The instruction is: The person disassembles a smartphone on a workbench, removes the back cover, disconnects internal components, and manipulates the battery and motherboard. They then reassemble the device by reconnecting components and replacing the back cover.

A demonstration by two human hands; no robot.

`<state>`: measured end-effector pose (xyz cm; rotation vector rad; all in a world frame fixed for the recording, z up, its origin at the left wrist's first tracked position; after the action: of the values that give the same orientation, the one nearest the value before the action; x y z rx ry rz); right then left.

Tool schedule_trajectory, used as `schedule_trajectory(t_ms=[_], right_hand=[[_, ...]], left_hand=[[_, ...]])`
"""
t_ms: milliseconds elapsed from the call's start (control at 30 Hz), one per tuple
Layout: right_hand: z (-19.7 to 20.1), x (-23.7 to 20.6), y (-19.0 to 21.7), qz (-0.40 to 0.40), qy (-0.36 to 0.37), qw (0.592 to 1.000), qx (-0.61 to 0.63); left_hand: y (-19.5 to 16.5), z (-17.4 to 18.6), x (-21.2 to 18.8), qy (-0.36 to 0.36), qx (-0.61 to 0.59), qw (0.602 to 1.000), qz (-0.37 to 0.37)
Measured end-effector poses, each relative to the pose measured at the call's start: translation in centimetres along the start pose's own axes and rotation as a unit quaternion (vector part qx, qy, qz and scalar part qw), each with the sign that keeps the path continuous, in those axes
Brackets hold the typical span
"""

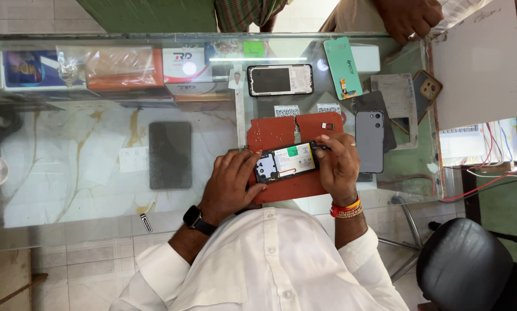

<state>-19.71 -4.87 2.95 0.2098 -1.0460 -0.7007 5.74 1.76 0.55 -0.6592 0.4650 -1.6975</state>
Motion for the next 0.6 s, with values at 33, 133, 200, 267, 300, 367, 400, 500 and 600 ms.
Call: schedule_trajectory(t_ms=[33,133,200,267,300,367,400,500,600], right_hand=[[-0.05,-0.08,0.01,-0.007,-0.003,1.0,-0.021],[-0.06,-0.1,-0.23,-0.041,-0.029,0.999,-0.015],[0.46,0.07,-0.32,-0.012,-0.011,1.0,0.021],[0.59,0.15,-0.24,-0.006,-0.002,0.999,0.043],[0.58,0.15,-0.19,-0.013,-0.002,0.999,0.048],[0.4,0.16,-0.01,-0.019,-0.005,0.999,0.03],[0.2,0.1,0.18,-0.018,-0.008,1.0,0.007],[-0.05,0.15,0.24,-0.038,-0.017,0.999,0.022],[-0.02,0.25,0.12,-0.039,-0.016,0.998,0.048]], left_hand=[[0.01,-0.05,-0.03,0.005,-0.002,1.0,0.004],[0.09,-0.19,-0.09,0.007,0.001,1.0,0.007],[0.15,-0.28,-0.12,0.003,0.004,1.0,0.005],[0.2,-0.32,-0.13,-0.001,0.007,1.0,0.0],[0.2,-0.36,-0.09,-0.002,0.006,1.0,-0.001],[0.19,-0.35,-0.09,-0.004,0.005,1.0,-0.001],[0.2,-0.3,-0.14,-0.003,0.004,1.0,0.001],[0.18,-0.26,-0.16,0.0,-0.001,1.0,0.004],[0.24,-0.23,-0.19,0.0,0.001,1.0,0.001]])
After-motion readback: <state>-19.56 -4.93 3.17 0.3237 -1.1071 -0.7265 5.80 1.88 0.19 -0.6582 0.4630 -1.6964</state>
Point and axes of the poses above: each hand's wrist, its own x-axis towards the middle knuckle, its own z-axis out of the back of the hand, y = z × x, the point moved 2 cm from there along x, towards the middle knuckle, and after that the axes turned 10 degrees about z, right-handed, at the moved point
